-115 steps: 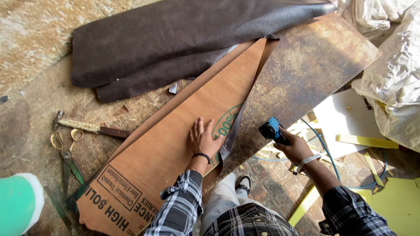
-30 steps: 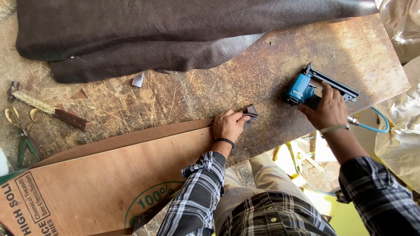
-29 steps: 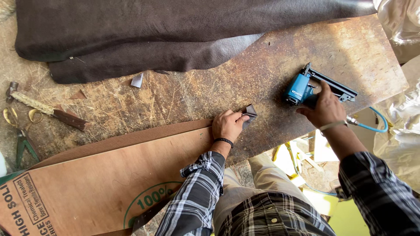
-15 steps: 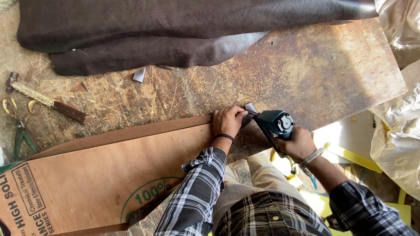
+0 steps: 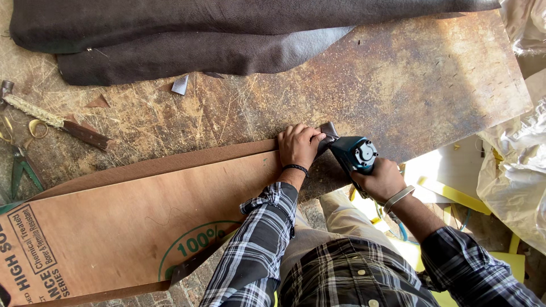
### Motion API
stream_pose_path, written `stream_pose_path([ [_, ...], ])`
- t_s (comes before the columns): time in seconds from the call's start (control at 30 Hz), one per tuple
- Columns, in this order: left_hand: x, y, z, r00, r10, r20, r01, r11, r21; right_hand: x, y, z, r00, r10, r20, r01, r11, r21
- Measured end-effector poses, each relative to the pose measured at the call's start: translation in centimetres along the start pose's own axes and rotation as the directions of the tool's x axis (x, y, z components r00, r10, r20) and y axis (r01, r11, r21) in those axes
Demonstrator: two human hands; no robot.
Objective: The person staples brown fabric onto a wooden board using a pneumatic staple gun. They repeatedly pull the fabric taut, staple along the edges, and trim excess material with scissors.
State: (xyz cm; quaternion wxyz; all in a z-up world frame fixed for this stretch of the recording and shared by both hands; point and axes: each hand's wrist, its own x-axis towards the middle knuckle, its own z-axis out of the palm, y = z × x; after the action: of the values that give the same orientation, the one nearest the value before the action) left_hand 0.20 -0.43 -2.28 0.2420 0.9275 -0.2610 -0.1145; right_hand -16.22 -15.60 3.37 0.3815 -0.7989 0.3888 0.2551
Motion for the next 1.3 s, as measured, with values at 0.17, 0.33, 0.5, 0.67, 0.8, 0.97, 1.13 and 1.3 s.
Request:
stream_pose_path([
  [0.17,0.1,-0.3,0.1,1.0,0.004,-0.004,-0.004,1.0,0.009,0.0,-0.2,1.4,0.998,-0.047,-0.03,0.042,0.99,-0.133],
  [0.33,-0.3,-0.3,-0.1,0.995,0.054,-0.081,-0.056,0.998,-0.024,-0.1,1.2,0.2,0.997,0.039,-0.072,-0.033,0.996,0.082],
  [0.5,-1.0,-0.3,-0.8,0.983,0.099,-0.154,-0.117,0.987,-0.113,1.8,3.0,-4.2,0.97,0.022,-0.242,-0.01,0.999,0.054],
  [0.67,-1.4,0.5,-1.5,0.984,0.135,-0.118,-0.142,0.988,-0.058,6.6,3.4,-6.7,0.88,-0.274,-0.389,0.189,0.952,-0.242],
  [0.8,-2.3,1.7,-2.8,0.962,0.215,-0.167,-0.213,0.977,0.03,7.6,3.0,-6.6,0.722,-0.523,-0.453,0.326,0.835,-0.443],
  [0.97,-2.7,1.1,-4.5,0.996,0.071,-0.049,-0.069,0.997,0.034,5.2,-1.2,-2.8,0.692,-0.608,-0.388,0.549,0.793,-0.264],
  [1.13,-4.0,-4.2,-7.5,0.986,0.013,-0.168,-0.032,0.993,-0.112,4.6,-6.7,3.1,0.653,-0.636,-0.411,0.614,0.763,-0.204],
  [1.3,-6.9,-14.0,-12.9,0.908,-0.083,-0.411,0.025,0.989,-0.145,6.5,-8.9,5.7,0.732,-0.636,-0.244,0.612,0.771,-0.176],
])
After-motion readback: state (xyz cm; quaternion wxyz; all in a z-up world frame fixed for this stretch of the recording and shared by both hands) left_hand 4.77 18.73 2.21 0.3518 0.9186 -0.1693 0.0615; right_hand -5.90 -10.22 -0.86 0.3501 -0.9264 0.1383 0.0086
